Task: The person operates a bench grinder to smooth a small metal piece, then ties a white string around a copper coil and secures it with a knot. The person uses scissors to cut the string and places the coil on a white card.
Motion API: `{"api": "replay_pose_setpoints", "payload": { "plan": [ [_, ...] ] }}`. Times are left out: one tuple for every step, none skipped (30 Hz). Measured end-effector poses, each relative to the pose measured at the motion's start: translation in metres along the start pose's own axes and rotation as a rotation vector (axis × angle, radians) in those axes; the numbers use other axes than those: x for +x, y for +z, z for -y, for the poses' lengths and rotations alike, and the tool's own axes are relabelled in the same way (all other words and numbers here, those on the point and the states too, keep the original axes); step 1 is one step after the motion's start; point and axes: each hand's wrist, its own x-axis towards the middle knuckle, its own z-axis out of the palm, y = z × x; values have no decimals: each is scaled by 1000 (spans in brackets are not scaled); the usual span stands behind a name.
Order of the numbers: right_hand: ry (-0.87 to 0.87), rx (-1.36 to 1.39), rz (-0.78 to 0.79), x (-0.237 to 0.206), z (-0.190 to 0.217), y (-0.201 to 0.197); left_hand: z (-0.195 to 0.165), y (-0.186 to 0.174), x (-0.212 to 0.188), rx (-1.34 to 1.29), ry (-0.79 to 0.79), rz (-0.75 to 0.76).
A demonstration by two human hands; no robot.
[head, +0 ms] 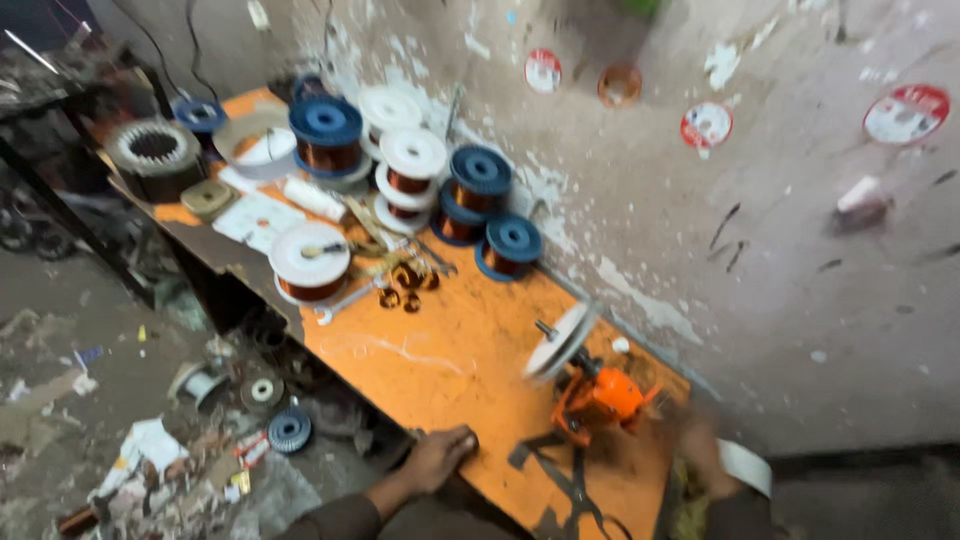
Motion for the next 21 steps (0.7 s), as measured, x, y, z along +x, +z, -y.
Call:
{"api": "replay_pose_setpoints", "payload": {
  "plan": [
    [-48,-185,131,-8,4,24,0,-2,1,-4,27,0],
    [-96,-261,285,-18,5,32,0,-2,0,-18,47,-1],
    [-129,-296,431,-27,4,33,0,-1,0,-48,61,1],
    [-157,-190,568,-31,-4,14,1,-1,0,-51,60,-13],
    [-97,-36,624,-29,-12,-15,2,1,0,-56,53,-14],
    [-10,150,591,-20,-18,-46,3,2,0,-62,46,-7],
    [56,269,418,-14,-20,-57,3,3,0,-49,27,-2],
    [70,295,176,-3,-19,-52,2,4,0,-33,18,0],
    [41,231,-19,10,-7,-34,5,5,2,-10,23,-17],
    [-21,6,25,11,-2,-2,8,7,2,-16,54,-5],
    [-73,-172,136,4,0,24,10,7,3,-11,82,-1],
    [-130,-277,270,-8,4,39,11,7,3,-8,101,-7],
    [-160,-251,428,-19,-1,30,12,6,4,10,117,-38],
    [-184,-216,541,-26,-8,17,13,7,3,19,117,-44],
    [-135,-65,650,-27,-19,-21,13,7,1,30,109,-27],
    [-42,75,597,-22,-25,-50,12,7,-2,7,65,-11],
    [67,245,413,-20,-29,-68,12,7,-2,-14,31,3],
    [103,354,185,-13,-28,-60,11,7,-3,-25,15,-4],
    [71,260,92,-3,-23,-37,11,6,-3,-30,8,4],
    [36,100,17,2,-14,0,10,6,-3,-39,-6,13],
    [-3,-94,56,-4,-6,32,10,5,-3,-44,-33,27]
  ]
}}
